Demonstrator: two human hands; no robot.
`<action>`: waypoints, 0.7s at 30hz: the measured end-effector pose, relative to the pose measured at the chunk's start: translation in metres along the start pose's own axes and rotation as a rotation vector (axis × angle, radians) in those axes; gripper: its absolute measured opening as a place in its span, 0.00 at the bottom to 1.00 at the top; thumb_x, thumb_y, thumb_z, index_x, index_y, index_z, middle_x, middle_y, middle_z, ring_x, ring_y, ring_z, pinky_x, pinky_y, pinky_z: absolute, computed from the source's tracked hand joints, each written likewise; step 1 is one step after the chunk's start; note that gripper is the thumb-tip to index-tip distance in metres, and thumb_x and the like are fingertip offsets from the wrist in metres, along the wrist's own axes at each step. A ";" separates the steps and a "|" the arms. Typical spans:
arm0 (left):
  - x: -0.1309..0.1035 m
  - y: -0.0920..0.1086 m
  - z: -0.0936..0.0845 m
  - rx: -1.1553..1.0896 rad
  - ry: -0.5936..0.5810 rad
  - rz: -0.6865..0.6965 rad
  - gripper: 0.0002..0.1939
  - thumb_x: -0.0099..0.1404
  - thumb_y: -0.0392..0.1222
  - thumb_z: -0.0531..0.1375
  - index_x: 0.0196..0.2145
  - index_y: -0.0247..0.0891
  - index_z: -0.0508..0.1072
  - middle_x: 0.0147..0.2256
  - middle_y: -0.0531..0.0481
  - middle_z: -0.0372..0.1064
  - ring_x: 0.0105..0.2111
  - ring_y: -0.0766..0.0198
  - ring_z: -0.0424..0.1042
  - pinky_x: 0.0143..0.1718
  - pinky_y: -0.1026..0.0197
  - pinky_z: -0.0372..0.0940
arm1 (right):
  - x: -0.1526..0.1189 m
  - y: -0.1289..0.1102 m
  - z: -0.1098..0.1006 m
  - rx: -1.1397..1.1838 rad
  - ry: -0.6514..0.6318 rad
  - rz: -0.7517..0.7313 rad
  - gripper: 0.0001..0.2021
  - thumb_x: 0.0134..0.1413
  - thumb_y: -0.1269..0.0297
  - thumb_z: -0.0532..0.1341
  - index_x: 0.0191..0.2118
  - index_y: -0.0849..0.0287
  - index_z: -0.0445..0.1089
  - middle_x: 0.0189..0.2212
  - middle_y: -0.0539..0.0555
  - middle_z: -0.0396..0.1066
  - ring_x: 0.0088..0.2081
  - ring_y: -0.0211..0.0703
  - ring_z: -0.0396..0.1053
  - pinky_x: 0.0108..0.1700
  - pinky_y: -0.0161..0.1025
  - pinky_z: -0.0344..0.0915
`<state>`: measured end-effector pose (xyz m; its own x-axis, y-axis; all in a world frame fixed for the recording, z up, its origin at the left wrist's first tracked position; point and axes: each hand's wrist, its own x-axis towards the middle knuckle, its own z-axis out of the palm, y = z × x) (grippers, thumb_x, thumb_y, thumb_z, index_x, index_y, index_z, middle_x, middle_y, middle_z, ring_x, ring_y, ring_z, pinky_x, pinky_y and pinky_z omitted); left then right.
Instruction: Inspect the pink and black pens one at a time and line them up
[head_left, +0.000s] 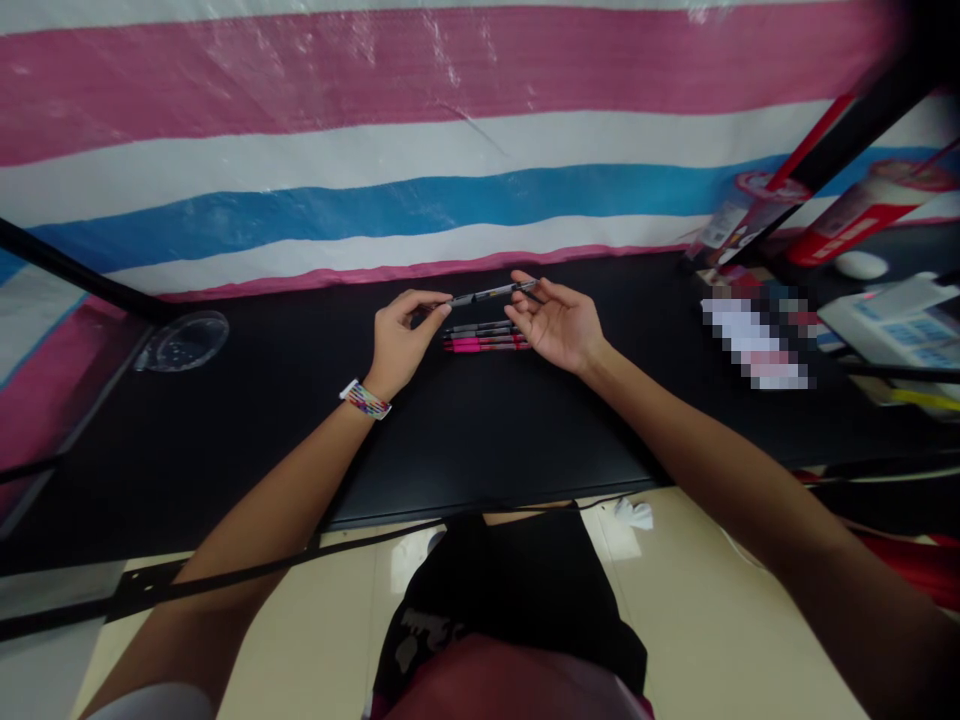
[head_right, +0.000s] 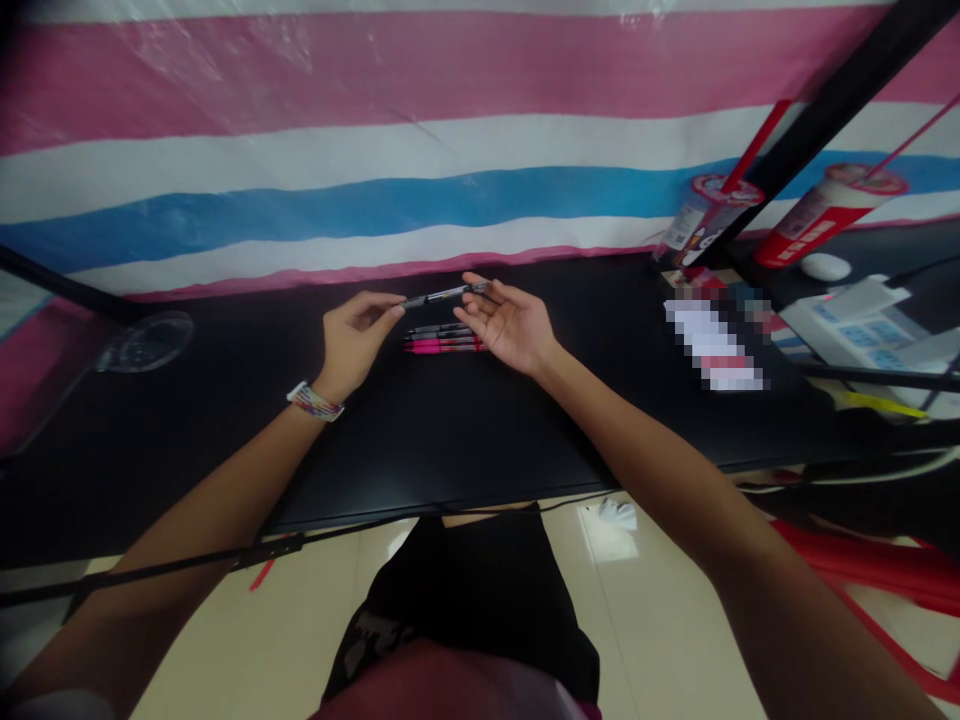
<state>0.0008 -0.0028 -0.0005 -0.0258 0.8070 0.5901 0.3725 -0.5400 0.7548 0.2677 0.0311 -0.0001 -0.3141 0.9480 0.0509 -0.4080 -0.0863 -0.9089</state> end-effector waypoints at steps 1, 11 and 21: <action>0.000 0.000 0.000 0.003 -0.002 -0.005 0.06 0.73 0.45 0.72 0.46 0.46 0.88 0.45 0.47 0.87 0.45 0.56 0.84 0.52 0.51 0.78 | 0.000 0.000 0.000 0.016 -0.001 -0.004 0.18 0.62 0.51 0.68 0.53 0.53 0.80 0.40 0.56 0.82 0.48 0.51 0.80 0.64 0.56 0.78; 0.002 -0.007 -0.002 0.042 0.000 -0.081 0.07 0.72 0.45 0.72 0.46 0.45 0.88 0.45 0.48 0.88 0.44 0.56 0.84 0.53 0.52 0.78 | 0.003 -0.004 -0.008 -0.432 0.080 -0.253 0.21 0.62 0.39 0.71 0.45 0.52 0.86 0.44 0.58 0.84 0.43 0.53 0.79 0.42 0.50 0.80; 0.003 -0.013 0.002 0.091 -0.032 -0.119 0.05 0.69 0.42 0.73 0.43 0.48 0.90 0.45 0.49 0.89 0.48 0.52 0.86 0.58 0.44 0.77 | 0.006 0.004 -0.024 -1.124 0.056 -0.558 0.10 0.66 0.64 0.66 0.46 0.50 0.86 0.44 0.57 0.84 0.47 0.57 0.77 0.52 0.57 0.74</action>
<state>-0.0026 0.0068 -0.0089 -0.0460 0.8719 0.4875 0.4513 -0.4173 0.7888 0.2847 0.0435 -0.0133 -0.2861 0.7853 0.5490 0.4905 0.6123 -0.6201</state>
